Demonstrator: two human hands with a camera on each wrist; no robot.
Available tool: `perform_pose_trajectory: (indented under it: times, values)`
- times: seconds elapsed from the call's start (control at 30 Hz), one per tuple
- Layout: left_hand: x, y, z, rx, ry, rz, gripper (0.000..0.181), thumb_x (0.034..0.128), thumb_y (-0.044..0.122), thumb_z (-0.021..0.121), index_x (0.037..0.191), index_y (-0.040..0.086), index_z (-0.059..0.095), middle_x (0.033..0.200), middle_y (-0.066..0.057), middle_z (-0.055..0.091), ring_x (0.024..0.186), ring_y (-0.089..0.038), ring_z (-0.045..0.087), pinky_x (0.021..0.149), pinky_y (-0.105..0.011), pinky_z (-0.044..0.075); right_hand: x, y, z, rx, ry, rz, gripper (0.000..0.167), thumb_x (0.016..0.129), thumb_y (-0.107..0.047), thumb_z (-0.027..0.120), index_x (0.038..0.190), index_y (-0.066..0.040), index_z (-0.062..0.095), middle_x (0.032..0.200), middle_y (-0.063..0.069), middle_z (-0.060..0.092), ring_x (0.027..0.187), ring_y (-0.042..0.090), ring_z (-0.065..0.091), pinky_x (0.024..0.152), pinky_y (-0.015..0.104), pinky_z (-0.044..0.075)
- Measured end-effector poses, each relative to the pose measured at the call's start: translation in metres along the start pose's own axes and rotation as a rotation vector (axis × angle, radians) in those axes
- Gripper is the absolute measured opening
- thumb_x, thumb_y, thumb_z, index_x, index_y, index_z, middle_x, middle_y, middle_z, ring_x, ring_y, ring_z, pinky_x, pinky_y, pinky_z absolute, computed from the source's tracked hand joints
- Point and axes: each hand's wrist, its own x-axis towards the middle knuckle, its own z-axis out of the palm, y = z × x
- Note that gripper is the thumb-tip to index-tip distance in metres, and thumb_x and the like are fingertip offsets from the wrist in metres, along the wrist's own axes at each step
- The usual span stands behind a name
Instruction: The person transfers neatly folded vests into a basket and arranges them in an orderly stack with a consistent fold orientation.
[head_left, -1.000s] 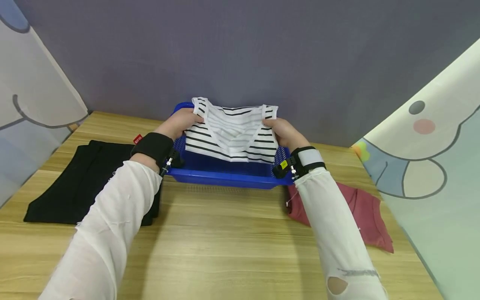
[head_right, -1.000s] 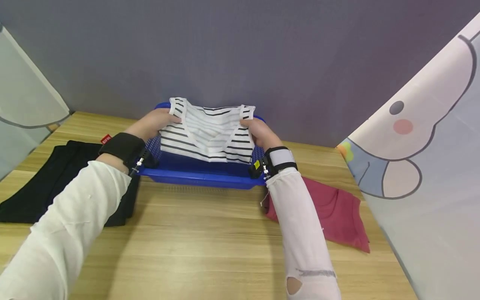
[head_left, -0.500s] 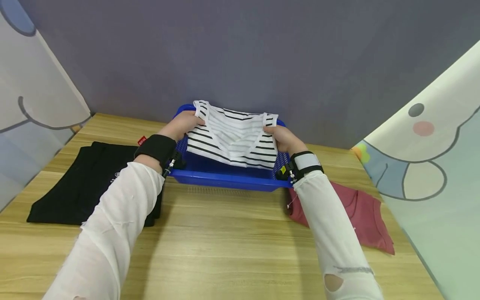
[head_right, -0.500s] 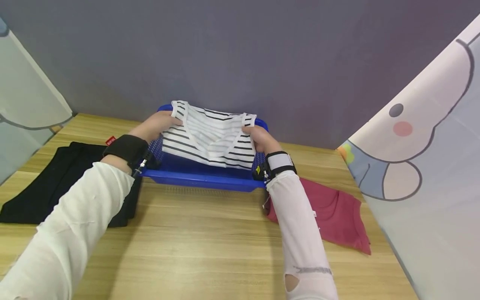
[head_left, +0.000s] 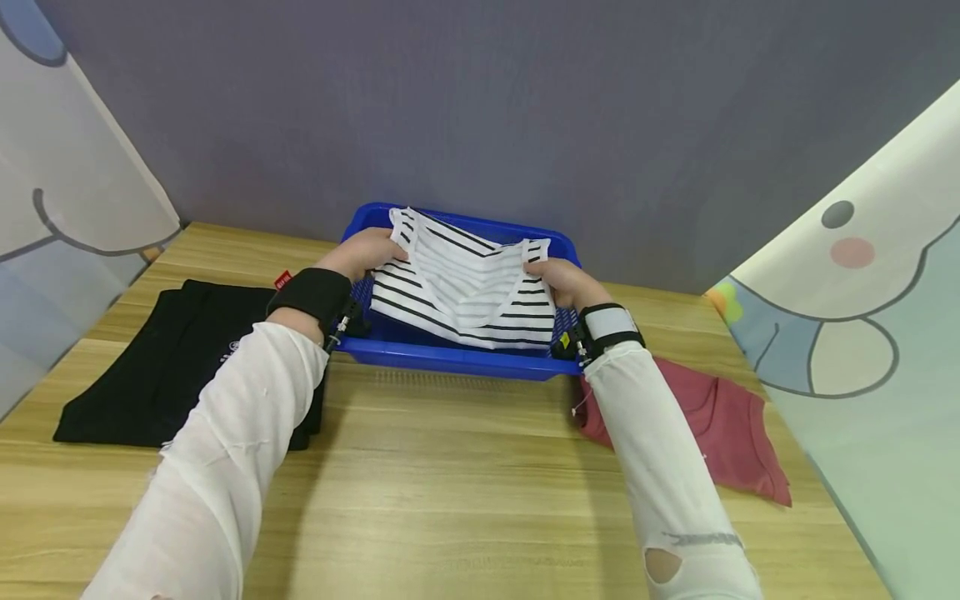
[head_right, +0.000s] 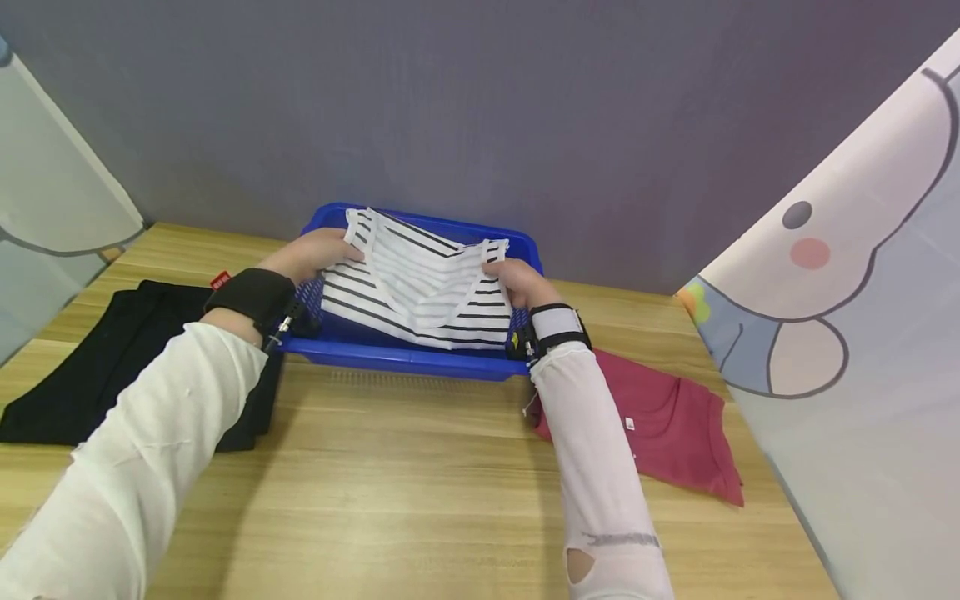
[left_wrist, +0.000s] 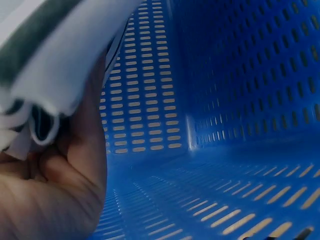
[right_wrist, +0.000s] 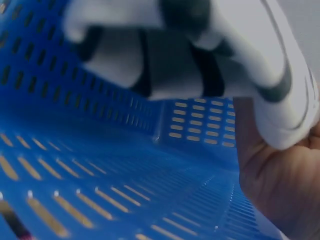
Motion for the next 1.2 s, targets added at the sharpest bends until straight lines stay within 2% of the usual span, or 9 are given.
perform_pose_trajectory:
  times: [0.13, 0.23, 0.37, 0.47, 0.67, 0.83, 1.0, 1.07, 1.2]
  values:
    - [-0.0008, -0.0019, -0.0011, 0.055, -0.059, -0.043, 0.056, 0.0977, 0.014, 0.046, 0.149, 0.005, 0.025, 0.125, -0.015, 0.049, 0.075, -0.010, 0.052, 0.066, -0.022, 0.045, 0.0007, 0.0019, 0.0014, -0.043, -0.040, 0.021, 0.027, 0.104, -0.024, 0.032, 0.109, -0.003, 0.049, 0.078, -0.002, 0.063, 0.070, 0.010, 0.062, 0.065, 0.025, 0.054]
    - [-0.0012, -0.0039, -0.0021, 0.102, -0.088, -0.071, 0.063, 0.0979, 0.016, 0.046, 0.152, 0.008, 0.015, 0.132, -0.014, 0.041, 0.069, -0.011, 0.043, 0.064, -0.023, 0.041, 0.0012, 0.0031, 0.0020, -0.100, -0.051, 0.022, 0.028, 0.104, -0.026, 0.032, 0.113, -0.004, 0.048, 0.079, -0.002, 0.061, 0.070, 0.009, 0.061, 0.065, 0.024, 0.052]
    - [-0.0017, -0.0056, -0.0039, 0.131, -0.101, -0.096, 0.067, 0.0972, 0.016, 0.048, 0.152, 0.007, 0.011, 0.093, -0.004, 0.046, 0.051, -0.008, 0.027, 0.055, -0.022, 0.033, 0.0009, 0.0041, 0.0031, -0.129, -0.062, 0.014, 0.029, 0.104, -0.026, 0.034, 0.114, -0.003, 0.048, 0.079, -0.002, 0.062, 0.070, 0.009, 0.062, 0.065, 0.024, 0.053]
    - [-0.0021, -0.0059, -0.0055, 0.149, -0.135, -0.121, 0.069, 0.0977, 0.017, 0.047, 0.153, 0.008, 0.006, 0.062, 0.003, 0.033, 0.044, -0.006, 0.021, 0.050, -0.021, 0.029, 0.0006, 0.0045, 0.0042, -0.135, -0.083, 0.014, 0.030, 0.104, -0.025, 0.034, 0.113, -0.001, 0.050, 0.079, -0.002, 0.063, 0.071, 0.009, 0.063, 0.066, 0.024, 0.054]
    - [-0.0031, -0.0052, -0.0074, 0.167, -0.224, -0.167, 0.071, 0.0991, 0.016, 0.045, 0.152, 0.007, -0.002, 0.048, 0.006, 0.029, 0.040, -0.005, 0.020, 0.046, -0.020, 0.025, 0.0003, 0.0043, 0.0052, -0.203, -0.137, 0.035, 0.044, 0.104, -0.025, 0.030, 0.138, 0.003, 0.034, 0.096, 0.000, 0.058, 0.083, 0.009, 0.060, 0.075, 0.026, 0.052]
    - [-0.0043, -0.0044, -0.0058, 0.168, -0.240, -0.188, 0.071, 0.0990, 0.014, 0.044, 0.152, 0.006, -0.002, 0.048, 0.006, 0.028, 0.040, -0.005, 0.020, 0.047, -0.021, 0.025, -0.0011, 0.0035, 0.0066, -0.227, -0.156, 0.036, 0.046, 0.104, -0.023, 0.030, 0.140, 0.005, 0.031, 0.099, 0.000, 0.057, 0.085, 0.009, 0.059, 0.077, 0.026, 0.051]
    - [-0.0056, -0.0038, -0.0023, 0.125, -0.270, -0.191, 0.069, 0.0995, 0.011, 0.042, 0.151, 0.004, -0.003, 0.061, 0.004, 0.039, 0.046, -0.005, 0.032, 0.054, -0.022, 0.035, -0.0017, 0.0034, 0.0080, -0.206, -0.179, 0.034, 0.039, 0.104, -0.023, 0.031, 0.131, 0.004, 0.040, 0.091, -0.001, 0.061, 0.082, 0.010, 0.061, 0.077, 0.029, 0.052]
    - [-0.0052, -0.0045, -0.0017, 0.119, -0.294, -0.182, 0.067, 0.0999, 0.009, 0.040, 0.151, 0.003, -0.003, 0.082, -0.002, 0.050, 0.056, -0.006, 0.042, 0.062, -0.023, 0.040, -0.0015, 0.0036, 0.0087, -0.191, -0.181, 0.039, 0.036, 0.104, -0.022, 0.031, 0.127, 0.003, 0.042, 0.090, -0.001, 0.061, 0.081, 0.010, 0.062, 0.077, 0.029, 0.052]
    - [-0.0049, -0.0056, -0.0010, 0.154, -0.317, -0.155, 0.062, 0.1004, 0.008, 0.037, 0.151, 0.002, 0.003, 0.108, -0.010, 0.048, 0.069, -0.009, 0.048, 0.069, -0.025, 0.045, -0.0005, 0.0047, 0.0096, -0.178, -0.177, 0.039, 0.034, 0.104, -0.022, 0.032, 0.128, 0.001, 0.041, 0.089, -0.002, 0.061, 0.082, 0.010, 0.062, 0.078, 0.029, 0.052]
